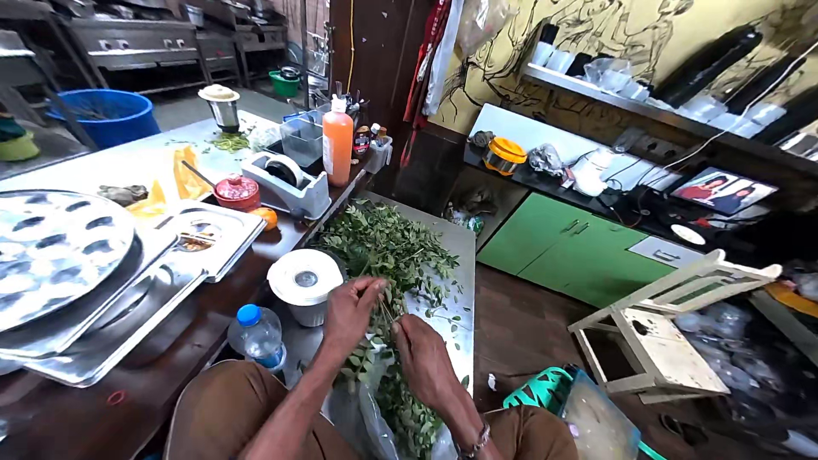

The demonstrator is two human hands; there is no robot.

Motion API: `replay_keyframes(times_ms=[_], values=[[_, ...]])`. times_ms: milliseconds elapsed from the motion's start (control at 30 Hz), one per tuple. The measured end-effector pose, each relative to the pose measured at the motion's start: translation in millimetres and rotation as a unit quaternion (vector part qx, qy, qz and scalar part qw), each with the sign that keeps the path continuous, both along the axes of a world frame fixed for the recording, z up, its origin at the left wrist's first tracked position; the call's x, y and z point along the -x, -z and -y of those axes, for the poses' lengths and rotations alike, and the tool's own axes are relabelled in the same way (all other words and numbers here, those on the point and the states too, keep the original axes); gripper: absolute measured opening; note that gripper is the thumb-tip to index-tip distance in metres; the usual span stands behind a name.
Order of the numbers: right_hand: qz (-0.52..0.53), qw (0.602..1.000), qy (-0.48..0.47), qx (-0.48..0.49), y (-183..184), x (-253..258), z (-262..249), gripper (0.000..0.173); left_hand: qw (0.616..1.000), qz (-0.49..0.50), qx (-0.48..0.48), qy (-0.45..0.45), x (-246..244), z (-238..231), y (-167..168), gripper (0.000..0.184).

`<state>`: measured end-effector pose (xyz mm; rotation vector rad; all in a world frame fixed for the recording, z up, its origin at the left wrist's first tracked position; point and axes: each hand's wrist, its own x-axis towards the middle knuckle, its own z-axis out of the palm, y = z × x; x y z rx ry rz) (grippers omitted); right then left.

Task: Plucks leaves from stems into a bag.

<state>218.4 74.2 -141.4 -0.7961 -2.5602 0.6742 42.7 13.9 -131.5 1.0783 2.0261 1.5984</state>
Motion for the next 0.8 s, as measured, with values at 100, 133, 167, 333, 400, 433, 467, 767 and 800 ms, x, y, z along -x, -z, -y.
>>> replay_keyframes(times_ms=[100,133,167,333,400,433,467,767,800], values=[[-0.007,1.0,-0.01,0.01,21.2,-28.0,27.7,0.04,0.998,0.032,-0.008,-0.046,21.4,6.9,-6.8,0.027],[-0.006,1.0,-0.006,0.008,31.3,-38.0,34.8,0.039,0.997,0.043,-0.022,-0.059,28.2,7.2,-6.2,0.027],[0.001,1.0,0.006,0.003,41.0,-47.5,40.6,0.038,0.995,0.059,-0.038,-0.073,33.9,5.7,-4.9,0.025],[0.041,0.995,0.081,-0.029,61.2,-81.7,39.6,0.043,0.986,0.106,-0.117,-0.05,30.2,0.8,-5.0,0.022],[-0.045,0.994,0.093,-0.027,46.2,-80.0,29.4,0.04,0.984,0.113,-0.138,-0.022,19.7,-0.4,-4.9,0.022],[-0.096,0.991,0.093,-0.01,34.2,-75.6,24.8,0.034,0.982,0.119,-0.144,-0.007,13.6,-0.1,-5.1,0.023],[-0.138,0.987,0.085,0.013,21.8,-69.7,20.6,0.029,0.981,0.125,-0.152,0.004,8.9,-0.5,-4.4,0.022],[-0.111,0.981,0.012,0.157,-7.4,5.7,3.2,0.037,0.97,0.168,-0.168,0.053,-5.1,-3.3,2.7,0.022],[-0.115,0.977,0.004,0.178,-5.4,10.2,1.9,0.036,0.967,0.183,-0.165,0.059,-4.5,-2.9,1.1,0.022]])
